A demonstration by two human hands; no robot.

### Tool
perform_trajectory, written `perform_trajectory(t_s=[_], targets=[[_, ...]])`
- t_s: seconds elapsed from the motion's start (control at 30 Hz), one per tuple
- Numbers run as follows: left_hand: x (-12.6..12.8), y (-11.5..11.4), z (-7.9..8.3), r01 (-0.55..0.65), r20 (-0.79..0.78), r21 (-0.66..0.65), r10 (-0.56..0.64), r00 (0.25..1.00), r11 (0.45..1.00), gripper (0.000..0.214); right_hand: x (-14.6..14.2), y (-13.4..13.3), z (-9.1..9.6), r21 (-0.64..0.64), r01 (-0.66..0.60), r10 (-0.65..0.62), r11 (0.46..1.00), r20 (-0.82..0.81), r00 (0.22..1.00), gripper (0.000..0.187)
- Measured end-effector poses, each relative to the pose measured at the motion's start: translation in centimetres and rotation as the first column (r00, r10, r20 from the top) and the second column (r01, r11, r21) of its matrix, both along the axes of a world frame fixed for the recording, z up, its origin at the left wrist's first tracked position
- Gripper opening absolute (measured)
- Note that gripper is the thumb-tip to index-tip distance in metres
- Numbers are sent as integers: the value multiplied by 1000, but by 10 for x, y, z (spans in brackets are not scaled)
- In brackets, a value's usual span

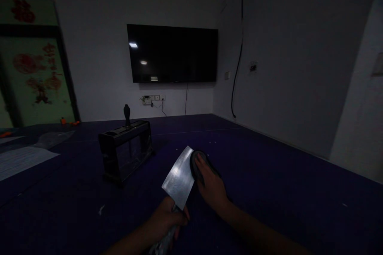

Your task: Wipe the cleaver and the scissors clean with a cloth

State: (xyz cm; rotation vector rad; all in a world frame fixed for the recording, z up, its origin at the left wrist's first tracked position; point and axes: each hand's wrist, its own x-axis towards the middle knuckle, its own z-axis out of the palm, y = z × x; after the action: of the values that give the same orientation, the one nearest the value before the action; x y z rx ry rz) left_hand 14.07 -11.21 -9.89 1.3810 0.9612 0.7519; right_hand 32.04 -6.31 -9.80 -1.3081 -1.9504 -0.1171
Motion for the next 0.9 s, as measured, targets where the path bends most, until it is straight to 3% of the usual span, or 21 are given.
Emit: perform_trajectory(t_s=[0.9], targets=[[0,4,2,12,-6,-3,-12,1000,1000,17,-1,0,-1,20,-96,96,995,10,995,76]])
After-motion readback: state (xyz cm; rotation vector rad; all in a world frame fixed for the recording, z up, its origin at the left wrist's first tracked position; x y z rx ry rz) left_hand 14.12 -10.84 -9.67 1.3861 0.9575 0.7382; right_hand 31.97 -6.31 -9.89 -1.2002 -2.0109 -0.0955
